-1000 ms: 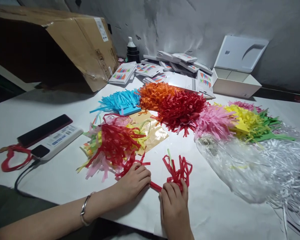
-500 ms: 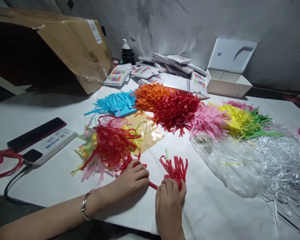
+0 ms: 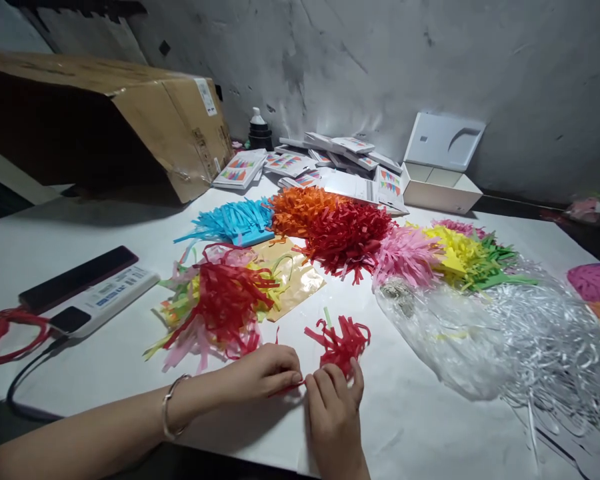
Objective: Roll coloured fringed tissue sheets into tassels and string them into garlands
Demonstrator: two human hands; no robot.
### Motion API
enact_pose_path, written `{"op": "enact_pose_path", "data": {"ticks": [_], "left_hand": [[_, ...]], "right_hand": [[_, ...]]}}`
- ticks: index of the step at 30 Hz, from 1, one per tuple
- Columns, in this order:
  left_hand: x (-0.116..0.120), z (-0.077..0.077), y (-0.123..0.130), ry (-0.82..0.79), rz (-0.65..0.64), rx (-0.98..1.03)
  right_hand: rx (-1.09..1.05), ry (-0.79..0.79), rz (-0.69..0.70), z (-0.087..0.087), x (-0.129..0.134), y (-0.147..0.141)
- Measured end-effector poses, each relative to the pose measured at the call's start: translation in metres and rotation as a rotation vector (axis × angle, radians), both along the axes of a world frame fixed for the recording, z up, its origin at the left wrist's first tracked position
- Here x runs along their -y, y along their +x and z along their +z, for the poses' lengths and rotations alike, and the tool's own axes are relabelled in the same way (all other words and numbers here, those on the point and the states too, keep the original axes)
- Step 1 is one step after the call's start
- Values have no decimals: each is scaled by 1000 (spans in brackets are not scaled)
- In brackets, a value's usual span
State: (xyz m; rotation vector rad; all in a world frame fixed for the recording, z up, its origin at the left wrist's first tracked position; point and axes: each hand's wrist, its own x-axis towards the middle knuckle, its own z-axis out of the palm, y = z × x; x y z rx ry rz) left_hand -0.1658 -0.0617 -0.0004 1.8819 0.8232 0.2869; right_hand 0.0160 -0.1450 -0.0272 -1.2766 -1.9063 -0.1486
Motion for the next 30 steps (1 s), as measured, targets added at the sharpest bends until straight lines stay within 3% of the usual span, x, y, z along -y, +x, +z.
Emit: {"op": "enact_pose_path", "data": {"ticks": [4, 7, 12, 14, 18, 20, 24, 27, 30], "left_hand": [[5, 21, 1, -361, 52, 108], [8, 32, 8, -503, 98, 198], [14, 43, 19, -546, 195, 324], [17, 44, 25, -466, 249, 397], [19, 43, 37, -152, 326, 448], [17, 40, 43, -146, 327, 446], [6, 35, 50, -119, 262, 380], [-6, 36, 56, 126, 145, 331], [-17, 43, 67, 322, -42, 284]], "right_hand": [[212, 107, 203, 38, -5, 18], [191, 167, 244, 59, -10, 24], [-134, 104, 217, 58, -11, 20], [-281, 52, 191, 48, -10, 17], [-524, -42, 141, 26, -9, 9], [-594, -25, 125, 17, -10, 7], [-557, 38, 107, 8, -15, 15], [-439, 95, 65, 8, -19, 29], [-491, 26, 105, 13, -24, 47]]}}
